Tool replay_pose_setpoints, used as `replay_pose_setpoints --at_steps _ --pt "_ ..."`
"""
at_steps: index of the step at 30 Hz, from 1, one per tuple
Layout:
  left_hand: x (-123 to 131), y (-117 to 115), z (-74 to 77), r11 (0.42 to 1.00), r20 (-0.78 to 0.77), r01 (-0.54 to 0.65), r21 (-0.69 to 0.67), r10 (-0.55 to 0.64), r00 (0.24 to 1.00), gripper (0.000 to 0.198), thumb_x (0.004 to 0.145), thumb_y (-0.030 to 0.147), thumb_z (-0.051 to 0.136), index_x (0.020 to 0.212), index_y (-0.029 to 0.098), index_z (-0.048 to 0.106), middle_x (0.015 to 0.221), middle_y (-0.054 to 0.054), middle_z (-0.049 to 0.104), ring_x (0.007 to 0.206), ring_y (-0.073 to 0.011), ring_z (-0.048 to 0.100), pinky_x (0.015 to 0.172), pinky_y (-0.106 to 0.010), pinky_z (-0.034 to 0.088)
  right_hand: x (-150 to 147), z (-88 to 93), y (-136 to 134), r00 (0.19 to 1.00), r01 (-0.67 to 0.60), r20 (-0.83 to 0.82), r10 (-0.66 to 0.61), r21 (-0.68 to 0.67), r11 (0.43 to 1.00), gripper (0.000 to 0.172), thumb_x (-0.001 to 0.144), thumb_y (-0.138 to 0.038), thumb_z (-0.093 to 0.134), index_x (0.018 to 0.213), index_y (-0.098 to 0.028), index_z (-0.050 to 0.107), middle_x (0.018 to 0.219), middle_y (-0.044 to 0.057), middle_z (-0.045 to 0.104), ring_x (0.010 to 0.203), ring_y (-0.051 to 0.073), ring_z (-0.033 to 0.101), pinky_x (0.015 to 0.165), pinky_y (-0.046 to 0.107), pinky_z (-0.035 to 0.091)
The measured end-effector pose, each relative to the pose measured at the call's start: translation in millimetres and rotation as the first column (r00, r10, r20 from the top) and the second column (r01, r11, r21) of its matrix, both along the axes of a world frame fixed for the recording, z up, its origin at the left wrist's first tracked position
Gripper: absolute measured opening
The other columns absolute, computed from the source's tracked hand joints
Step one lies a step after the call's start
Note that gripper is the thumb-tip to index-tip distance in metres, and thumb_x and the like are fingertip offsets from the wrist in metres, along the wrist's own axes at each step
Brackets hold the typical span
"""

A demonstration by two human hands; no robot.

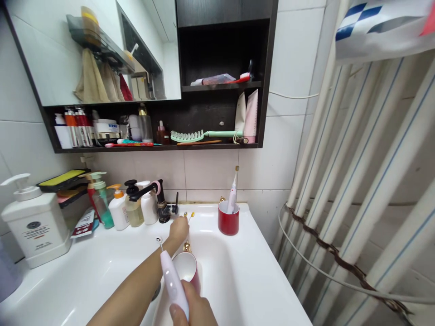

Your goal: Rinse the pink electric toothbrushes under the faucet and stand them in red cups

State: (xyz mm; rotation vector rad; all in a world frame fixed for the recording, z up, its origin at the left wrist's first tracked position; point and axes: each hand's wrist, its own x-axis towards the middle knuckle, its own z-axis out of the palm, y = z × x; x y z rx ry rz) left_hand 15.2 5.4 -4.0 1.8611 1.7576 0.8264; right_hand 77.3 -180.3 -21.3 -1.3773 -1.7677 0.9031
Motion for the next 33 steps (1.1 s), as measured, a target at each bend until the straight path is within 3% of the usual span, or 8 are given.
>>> replay_pose_setpoints --at_steps 5,8,11,13,17,19,26,33 --pt "-7 -14 4.9 0.995 0.227 -0.009 -0.095 0.031 0.973 0.011 0.061 0.004 0.045 0.058 0.011 0.054 0.075 -0.013 0.058 0.08 -0.0199 0.052 0.066 -0.026 0.038 -1 8.3 0 0.998 0.057 0.003 -0.057 -0.003 0.998 0.035 0.069 -0.037 0.033 0.095 -0.015 0.043 0.054 0.0 0.046 0.047 0.012 0.042 0.047 0.022 0.034" --pt "-28 -38 9.8 0.985 0.425 0.027 -0.17 0.048 0.904 0.007 0.065 0.013 0.047 0.06 0.013 0.051 0.06 -0.006 0.058 0.063 -0.0141 0.056 0.055 -0.022 0.041 -2 17.1 -4 0.996 0.077 -0.04 -0.078 -0.029 0.997 0.03 0.069 -0.032 0.035 0.093 -0.015 0.043 0.055 -0.001 0.046 0.048 0.011 0.043 0.047 0.021 0.035" --pt "-53 -69 15.2 0.981 0.584 0.05 -0.187 0.07 0.809 0.01 0.069 0.02 0.043 0.065 0.013 0.049 0.059 -0.003 0.057 0.058 -0.0099 0.056 0.055 -0.019 0.043 -7 21.2 -8 0.986 0.029 -0.158 -0.056 -0.164 0.986 0.029 0.071 -0.032 0.032 0.092 -0.015 0.041 0.052 -0.004 0.041 0.038 0.006 0.038 0.037 0.018 0.031" --pt "-65 -88 18.3 0.974 0.744 0.085 -0.212 0.104 0.66 0.01 0.07 0.021 0.043 0.064 0.014 0.047 0.06 -0.002 0.056 0.058 -0.0088 0.056 0.056 -0.019 0.044 -10 18.9 -10 0.971 -0.029 -0.237 -0.031 -0.248 0.968 0.029 0.072 -0.035 0.029 0.09 -0.014 0.039 0.049 -0.006 0.037 0.031 0.004 0.033 0.032 0.016 0.026" --pt "-70 -109 20.4 0.944 0.955 0.185 -0.272 0.241 0.173 0.007 0.065 0.018 0.05 0.061 0.013 0.046 0.054 -0.001 0.055 0.051 -0.0084 0.055 0.054 -0.019 0.044 -16 10.7 -10 0.938 -0.139 -0.346 0.03 -0.295 0.945 0.033 0.07 -0.042 0.031 0.086 -0.014 0.037 0.044 -0.008 0.037 0.027 0.003 0.031 0.029 0.015 0.023" --pt "-68 -112 20.2 0.94 0.959 0.191 -0.283 0.271 0.087 0.007 0.066 0.016 0.05 0.06 0.012 0.047 0.052 -0.001 0.054 0.048 -0.0085 0.054 0.053 -0.02 0.044 -17 10.1 -11 0.924 -0.156 -0.382 0.027 -0.311 0.937 0.035 0.068 -0.045 0.033 0.085 -0.014 0.036 0.043 -0.008 0.037 0.027 0.003 0.031 0.029 0.015 0.023" --pt "-68 -113 19.5 0.946 0.969 0.207 -0.248 0.24 0.065 0.008 0.069 0.012 0.044 0.061 0.011 0.048 0.052 -0.002 0.054 0.048 -0.0088 0.055 0.054 -0.02 0.044 -18 17.7 -14 0.899 -0.165 -0.437 -0.001 -0.342 0.925 0.03 0.07 -0.044 0.031 0.077 -0.016 0.036 0.046 -0.008 0.039 0.027 0.002 0.032 0.028 0.015 0.022" --pt "-64 -116 17.5 0.958 0.972 0.163 -0.234 0.226 0.067 0.003 0.067 0.011 0.046 0.065 0.011 0.049 0.055 -0.003 0.055 0.051 -0.01 0.056 0.054 -0.021 0.045 -17 11.6 -11 0.944 -0.103 -0.329 -0.032 -0.385 0.917 0.028 0.072 -0.039 0.03 0.085 -0.016 0.037 0.045 -0.009 0.037 0.026 0.002 0.031 0.026 0.014 0.021"
